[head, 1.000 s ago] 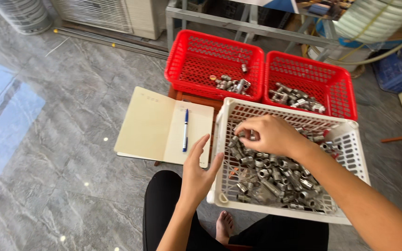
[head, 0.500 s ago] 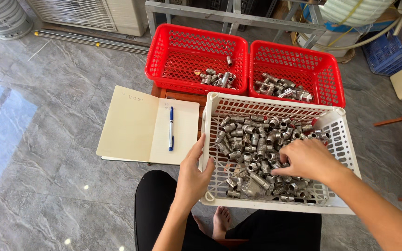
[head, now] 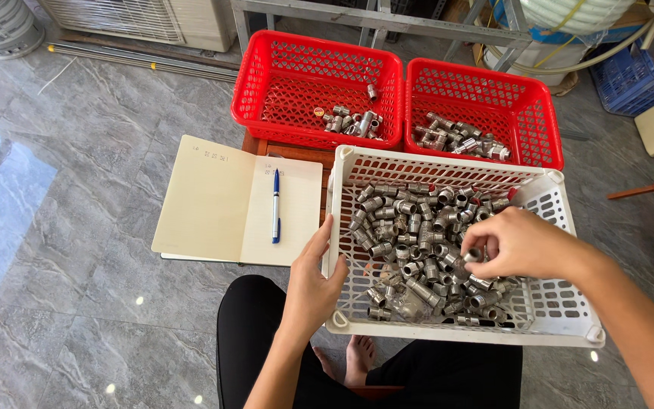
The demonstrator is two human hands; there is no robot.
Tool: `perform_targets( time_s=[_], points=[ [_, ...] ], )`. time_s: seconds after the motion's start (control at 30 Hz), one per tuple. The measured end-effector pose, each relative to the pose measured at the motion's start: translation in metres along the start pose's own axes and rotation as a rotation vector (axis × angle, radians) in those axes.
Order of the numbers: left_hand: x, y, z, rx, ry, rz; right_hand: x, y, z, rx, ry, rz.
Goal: The person sits on the floor and sorts small metal parts from a white basket into two red baskets. They pick up individual parts, briefly inspect them, and place them into one of the red baskets. The person also writes in a notebook with a pen, likely recording counts or notes about the parts.
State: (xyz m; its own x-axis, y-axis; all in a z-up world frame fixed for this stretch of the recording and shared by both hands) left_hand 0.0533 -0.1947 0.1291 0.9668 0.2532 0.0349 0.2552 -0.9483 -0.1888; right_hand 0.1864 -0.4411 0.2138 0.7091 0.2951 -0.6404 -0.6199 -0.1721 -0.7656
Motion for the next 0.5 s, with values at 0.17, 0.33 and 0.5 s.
perform_targets(
  time_s=[0.17,0.33,0.5],
  points=[
    [-0.001,0.001,0.002,0.0,0.0,-0.001,0.016,-0.024,-0.027,0.428,-0.107,-0.127],
    [-0.002,-0.001,-0.001,-0.008,0.008,-0.009,0.07,-0.044,-0.061,0.819,-0.16,-0.514],
    [-0.001,0.001,0.001,-0.019,-0.002,-0.013,0.119,-0.057,-0.07,0.966,-0.094,-0.784]
  ],
)
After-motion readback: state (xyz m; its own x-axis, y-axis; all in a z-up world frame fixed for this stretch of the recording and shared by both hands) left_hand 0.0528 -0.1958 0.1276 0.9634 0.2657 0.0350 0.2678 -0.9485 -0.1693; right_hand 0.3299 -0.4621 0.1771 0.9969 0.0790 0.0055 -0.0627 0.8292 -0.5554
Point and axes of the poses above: each hand's wrist, its own x-axis towards the middle knuckle, its own y-axis out of the palm, z = x × y, the point moved 4 cm from there along x, towards the middle knuckle, and after that the axes turned 1 degree about z, right-handed, at the moved point
